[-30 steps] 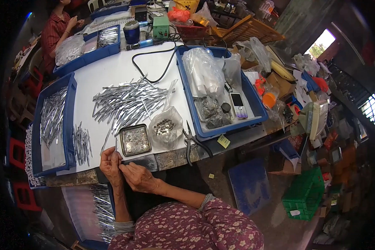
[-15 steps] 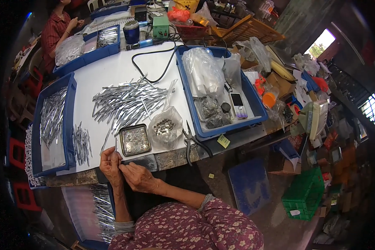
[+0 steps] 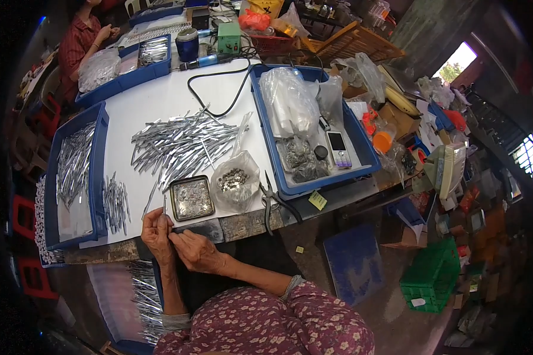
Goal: Assembling small metal pins and components into a metal housing.
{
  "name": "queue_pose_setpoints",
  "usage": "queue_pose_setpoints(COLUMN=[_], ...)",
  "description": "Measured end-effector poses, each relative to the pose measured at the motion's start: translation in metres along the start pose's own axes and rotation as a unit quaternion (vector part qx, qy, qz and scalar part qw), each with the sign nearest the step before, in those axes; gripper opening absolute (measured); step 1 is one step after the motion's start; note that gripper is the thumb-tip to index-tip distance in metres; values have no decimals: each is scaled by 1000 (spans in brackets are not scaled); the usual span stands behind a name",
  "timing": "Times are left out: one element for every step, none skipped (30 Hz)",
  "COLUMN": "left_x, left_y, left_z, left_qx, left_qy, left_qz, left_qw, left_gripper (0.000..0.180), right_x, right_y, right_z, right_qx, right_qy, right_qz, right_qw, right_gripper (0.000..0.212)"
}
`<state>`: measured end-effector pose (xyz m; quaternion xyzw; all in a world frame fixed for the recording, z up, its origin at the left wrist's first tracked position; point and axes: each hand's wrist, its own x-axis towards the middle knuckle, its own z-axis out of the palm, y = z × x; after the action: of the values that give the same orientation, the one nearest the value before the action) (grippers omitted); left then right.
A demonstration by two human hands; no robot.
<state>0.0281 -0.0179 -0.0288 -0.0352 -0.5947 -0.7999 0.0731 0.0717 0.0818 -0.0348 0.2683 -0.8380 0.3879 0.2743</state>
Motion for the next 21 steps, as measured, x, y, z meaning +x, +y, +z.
queue_pose_setpoints(left_x=[0,0,0,0,0,0,0,0,0,0,0,0,0,0,0,0,1,1,1,1,1], left_y=[-1,-1,-1,-1,-1,-1,0,0,0,1,1,0,0,0,0,-1,-1,-1,-1,-1,-1], left_z=[-1,-1,-1,-1,-1,-1,-2,-2,-1,-1,-1,-1,-1,0,0,0,0,0,0,0,0], left_qx=[-1,-2,-2,-3,-4,-4,-4,-4,-4,-3,-2,-2,3,7,7,7,7,7,6,5,5], left_qy=[0,-1,-1,-4,-7,-7,-8,-10,-10,-9,-9,-9,-8,-7,-7,-1,4,4,4,4,4], left_qz=[0,0,-1,1,2,2,1,0,0,0,1,0,-1,-2,-2,-3,-4,-4,-2,0,-1], left_qw=[1000,1000,1000,1000,1000,1000,1000,1000,1000,1000,1000,1000,1000,1000,1000,1000,1000,1000,1000,1000,1000], left_gripper=[16,16,16,16,16,16,15,15,15,15,15,15,15,15,15,15,15,15,15,15,15], right_x=[0,1,1,1,1,1,1,2,2,2,1,1,1,0,0,1,1,1,1,2,2], right_y=[0,-1,-1,-1,-1,-1,-1,-2,-2,-2,-1,0,0,0,0,0,0,0,0,-1,-1], right_z=[0,-1,-2,-2,-2,-2,-2,-2,-2,-2,-2,-1,-1,-1,-2,-1,-1,-1,-1,-1,-1], right_qx=[0,2,3,3,-1,-4,-4,-3,-2,-3,-2,-1,-1,-2,-3,-3,-3,-3,-3,-6,-8], right_qy=[0,-2,-4,-5,-6,-7,-7,-5,-3,-3,-3,-3,-3,-6,-8,-9,-6,-3,-4,-5,-6], right_qz=[0,0,1,1,0,-1,-1,-2,-3,-3,-3,-3,-3,-1,1,1,-2,-4,-4,-5,-6], right_qw=[1000,1000,1000,1000,1000,1000,1000,1000,1000,1000,1000,1000,1000,1000,1000,1000,1000,1000,1000,1000,1000], right_gripper=[36,36,36,36,36,36,36,37,37,37,37,38,38,38,38,38,38,38,38,38,38])
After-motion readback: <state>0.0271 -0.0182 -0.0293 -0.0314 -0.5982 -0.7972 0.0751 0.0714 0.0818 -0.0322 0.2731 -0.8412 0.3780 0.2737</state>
